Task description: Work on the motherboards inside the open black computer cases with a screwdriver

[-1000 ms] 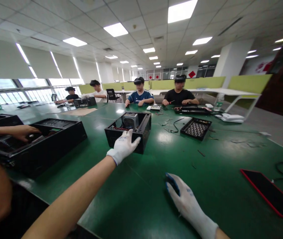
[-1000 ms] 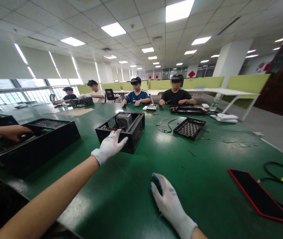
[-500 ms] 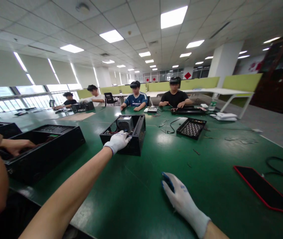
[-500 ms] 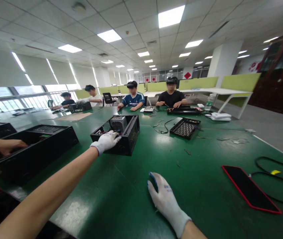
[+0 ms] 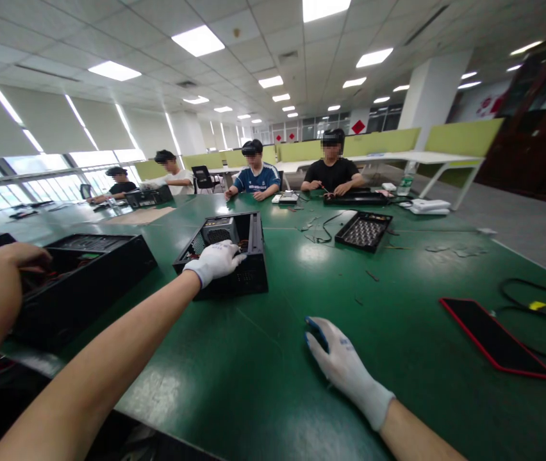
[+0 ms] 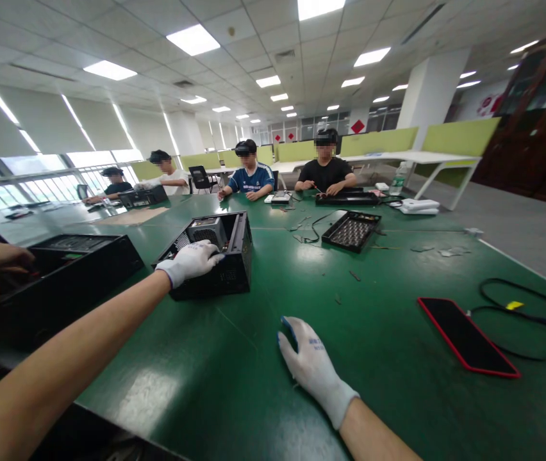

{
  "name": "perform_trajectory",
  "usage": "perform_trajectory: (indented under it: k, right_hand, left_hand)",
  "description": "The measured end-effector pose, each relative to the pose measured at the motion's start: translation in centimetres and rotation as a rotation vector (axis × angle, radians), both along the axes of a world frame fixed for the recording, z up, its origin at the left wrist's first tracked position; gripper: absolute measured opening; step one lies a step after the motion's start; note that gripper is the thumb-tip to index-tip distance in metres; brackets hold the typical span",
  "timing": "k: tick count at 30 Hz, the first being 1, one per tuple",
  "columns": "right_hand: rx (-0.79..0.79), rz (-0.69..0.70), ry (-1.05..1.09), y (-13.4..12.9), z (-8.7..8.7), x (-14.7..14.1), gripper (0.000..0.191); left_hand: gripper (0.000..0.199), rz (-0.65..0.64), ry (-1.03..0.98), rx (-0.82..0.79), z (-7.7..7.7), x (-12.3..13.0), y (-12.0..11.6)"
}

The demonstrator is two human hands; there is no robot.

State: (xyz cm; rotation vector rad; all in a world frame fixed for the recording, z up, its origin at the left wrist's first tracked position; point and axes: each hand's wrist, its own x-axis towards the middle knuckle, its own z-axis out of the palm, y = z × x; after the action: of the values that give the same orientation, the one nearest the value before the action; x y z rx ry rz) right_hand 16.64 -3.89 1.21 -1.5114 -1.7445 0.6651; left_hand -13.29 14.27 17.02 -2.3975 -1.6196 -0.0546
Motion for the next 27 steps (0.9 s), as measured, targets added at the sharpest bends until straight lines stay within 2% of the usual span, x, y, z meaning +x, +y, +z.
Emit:
perform_trajectory:
  k: [3,6,13,16,19,21,24,27]
  right_hand:
    - [0.025,-0.008,0.04,-0.1,0.1,0.0,0.059]
    - [0.064,-0.039,0.094,0.1,0.1,0.4,0.057]
    - [0.219,-0.22,0.254,1.0,0.6,3.1,0.057]
    - [0.258,-0.251,0.31,0.9,1.2,4.2,0.054]
    - [0.296,-0.253,0.38,0.3,2.2,4.4,0.051]
    - [0.326,-0.254,0.42,-0.3,3.2,4.2,0.049]
    - [0.37,-0.261,0.421,-1.2,5.2,3.5,0.046]
    - [0.411,-0.225,0.354,-2.3,8.0,2.9,0.045]
  left_hand:
    - [0.047,-0.055,0.009,0.024,0.1,1.1,-2.3]
    - [0.044,-0.141,0.019,0.036,0.2,2.7,-5.8]
    - [0.039,-0.346,0.011,-0.081,1.0,6.5,-17.1]
    - [0.037,-0.42,0.012,-0.164,1.5,7.3,-21.9]
    - [0.031,-0.477,0.015,-0.237,2.1,8.1,-25.6]
    - [0.027,-0.503,0.048,-0.327,2.6,8.9,-27.3]
    - [0.032,-0.518,0.131,-0.479,3.3,10.0,-28.5]
    - [0.035,-0.577,0.058,-0.468,3.6,9.7,-28.7]
